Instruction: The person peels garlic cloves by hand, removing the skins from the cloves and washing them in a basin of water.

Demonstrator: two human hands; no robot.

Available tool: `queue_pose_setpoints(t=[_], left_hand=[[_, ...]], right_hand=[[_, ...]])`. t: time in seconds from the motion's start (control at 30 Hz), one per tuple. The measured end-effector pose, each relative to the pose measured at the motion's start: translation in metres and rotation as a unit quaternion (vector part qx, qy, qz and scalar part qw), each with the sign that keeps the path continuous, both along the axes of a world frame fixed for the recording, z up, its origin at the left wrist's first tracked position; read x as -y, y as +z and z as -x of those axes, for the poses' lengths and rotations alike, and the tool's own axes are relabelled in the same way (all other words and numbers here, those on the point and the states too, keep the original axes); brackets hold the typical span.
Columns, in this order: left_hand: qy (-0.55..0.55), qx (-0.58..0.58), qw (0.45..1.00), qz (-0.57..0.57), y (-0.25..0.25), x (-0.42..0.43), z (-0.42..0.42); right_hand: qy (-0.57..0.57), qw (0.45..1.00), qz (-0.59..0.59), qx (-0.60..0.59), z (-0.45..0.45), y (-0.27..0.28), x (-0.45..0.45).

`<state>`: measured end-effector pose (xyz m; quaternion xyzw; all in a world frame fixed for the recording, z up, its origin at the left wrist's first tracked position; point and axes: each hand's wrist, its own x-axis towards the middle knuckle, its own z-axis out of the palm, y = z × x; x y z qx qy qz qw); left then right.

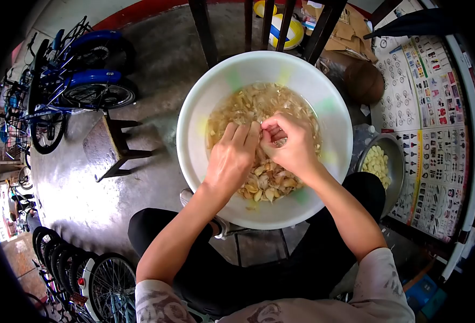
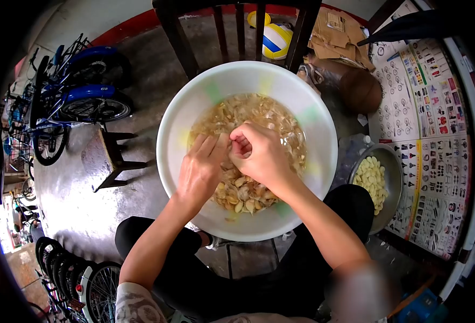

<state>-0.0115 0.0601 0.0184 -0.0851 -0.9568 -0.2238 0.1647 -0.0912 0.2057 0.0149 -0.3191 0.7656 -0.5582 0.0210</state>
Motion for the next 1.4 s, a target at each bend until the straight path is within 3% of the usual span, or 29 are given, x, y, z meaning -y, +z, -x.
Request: queue_pose_setpoints(t=[0.33, 0.43, 0.5, 0.7, 0.77, 1.1, 1.4], left_hand=[[-0.005, -0.012, 0.999, -0.029, 0.003, 0.002, 0.0], [0.002, -0.033, 0.997, -0.071, -0.002, 0.008, 0.003], [0.01, -0.049, 0.994, -0.096, -0.003, 0.01, 0.006], [0.062, 0.011, 0.992, -0.108, 0.004, 0.003, 0.009], [0.07, 0.015, 0.98, -0.184, 0.001, 0.003, 0.011], [0.035, -0.054, 0.996, -0.063, -0.011, 0.003, 0.006], [0.016, -0.123, 0.992, -0.02, -0.01, 0.009, 0.011]], right_hand=[[-0.015, 1.0, 0.011, 0.018, -0.006, 0.003, -0.001], [-0.021, 0.997, 0.03, 0.068, -0.003, 0.002, -0.002], [0.012, 0.964, 0.081, 0.253, 0.005, 0.001, -0.003], [0.009, 0.963, 0.06, 0.262, 0.009, -0.007, -0.003], [0.009, 0.959, 0.061, 0.276, 0.009, -0.007, -0.003], [0.015, 0.919, 0.074, 0.386, 0.001, 0.001, -0.001], [0.014, 0.924, 0.138, 0.357, -0.003, -0.005, 0.002]])
